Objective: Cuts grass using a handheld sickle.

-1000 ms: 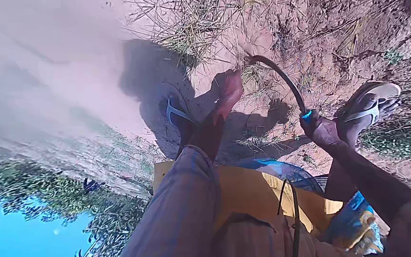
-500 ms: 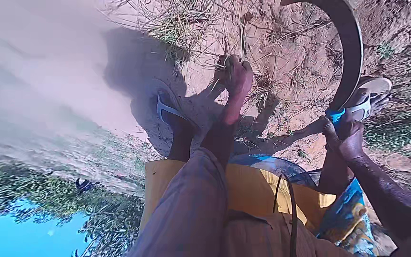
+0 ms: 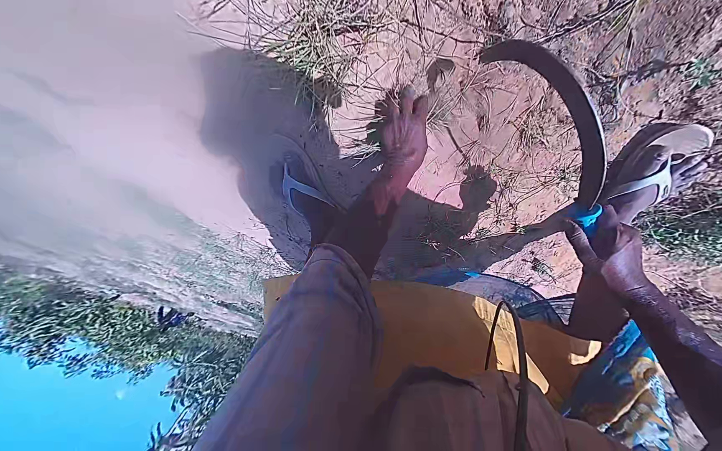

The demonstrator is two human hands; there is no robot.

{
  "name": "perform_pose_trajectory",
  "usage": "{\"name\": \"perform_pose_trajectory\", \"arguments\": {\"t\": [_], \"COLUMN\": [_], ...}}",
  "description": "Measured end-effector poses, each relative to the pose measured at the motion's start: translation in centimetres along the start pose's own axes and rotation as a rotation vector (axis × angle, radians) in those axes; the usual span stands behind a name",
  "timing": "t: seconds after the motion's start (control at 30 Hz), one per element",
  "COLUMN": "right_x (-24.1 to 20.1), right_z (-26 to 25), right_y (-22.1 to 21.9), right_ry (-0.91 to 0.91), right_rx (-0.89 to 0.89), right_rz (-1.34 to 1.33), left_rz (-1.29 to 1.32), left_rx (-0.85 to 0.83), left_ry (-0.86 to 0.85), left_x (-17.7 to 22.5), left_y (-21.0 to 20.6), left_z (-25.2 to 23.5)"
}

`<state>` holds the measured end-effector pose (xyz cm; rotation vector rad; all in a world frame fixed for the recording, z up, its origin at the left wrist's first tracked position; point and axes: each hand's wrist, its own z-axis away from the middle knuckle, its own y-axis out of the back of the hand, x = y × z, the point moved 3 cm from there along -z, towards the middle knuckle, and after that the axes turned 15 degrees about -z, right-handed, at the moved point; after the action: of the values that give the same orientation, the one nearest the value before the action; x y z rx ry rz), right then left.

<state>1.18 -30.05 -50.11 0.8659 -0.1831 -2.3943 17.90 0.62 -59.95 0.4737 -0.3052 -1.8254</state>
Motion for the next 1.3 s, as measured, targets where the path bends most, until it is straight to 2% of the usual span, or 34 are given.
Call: {"name": "perform_pose_trajectory", "arguments": {"t": [0.13, 0.23, 0.33, 0.43, 0.5, 0.57, 0.67, 0.73, 0.83, 0.9, 0.97, 1.03, 1.1, 1.13, 1.2, 1.23, 1.3], "right_x": [-0.4, -2.0, -3.7, -5.7, -6.0, -5.6, -5.6, -5.4, -6.2, -6.7, -7.1, -7.0, -6.2, -5.6, -4.2, -3.8, -3.1], "right_z": [0.0, 0.0, -2.0, -5.3, -5.5, -3.1, 2.3, 5.1, 2.6, -0.7, -3.7, -3.7, -0.6, 1.5, 4.8, 5.6, 5.5], "right_y": [-0.8, -2.1, -4.8, -8.3, -10.3, -10.6, -8.2, -6.1, -4.6, -5.2, -6.6, -8.0, -8.2, -8.0, -7.1, -6.4, -5.1], "right_ry": [-0.028, -0.058, -0.11, -0.159, -0.266, -0.459, -0.537, -0.506, -0.446, -0.294, -0.236, -0.356, -0.525, -0.574, -0.6, -0.555, -0.318], "right_rx": [0.016, -0.049, -0.1, -0.161, -0.232, -0.334, -0.437, -0.403, -0.307, -0.231, -0.238, -0.345, -0.455, -0.452, -0.342, -0.244, 0.004], "right_rz": [-0.015, -0.076, -0.205, -0.226, -0.128, -0.048, 0.008, -0.013, -0.047, -0.099, -0.092, -0.011, 0.05, 0.025, -0.093, -0.16, -0.266], "left_rz": [-0.076, -0.068, -0.031, 0.106, 0.244, 0.407, 0.56, 0.519, 0.4, 0.409, 0.328, 0.18, 0.096, 0.053, 0.012, 0.03, 0.072], "left_rx": [-0.064, -0.202, -0.316, -0.335, -0.344, -0.333, -0.38, -0.48, -0.411, -0.331, -0.396, -0.514, -0.68, -0.769, -0.908, -0.929, -0.851], "left_ry": [0.069, 0.103, 0.094, 0.136, 0.215, 0.253, 0.138, 0.057, 0.001, -0.076, -0.122, -0.167, -0.245, -0.282, -0.355, -0.4, -0.496], "left_x": [-2.3, -3.4, -4.7, -6.4, -6.8, -6.7, -6.5, -4.8, -3.1, -2.4, -1.0, 0.9, 2.8, 3.6, 4.5, 4.9, 5.6], "left_y": [0.7, 2.3, 3.8, 3.0, 2.6, 2.0, -1.5, -2.9, -4.8, -6.4, -6.5, -7.9, -10.0, -11.1, -12.1, -11.4, -8.0], "left_z": [-1.5, -0.7, -1.6, -3.9, -3.2, -1.4, 0.9, 4.0, 4.7, 5.9, 8.1, 10.9, 14.7, 16.6, 19.0, 18.9, 16.0]}}
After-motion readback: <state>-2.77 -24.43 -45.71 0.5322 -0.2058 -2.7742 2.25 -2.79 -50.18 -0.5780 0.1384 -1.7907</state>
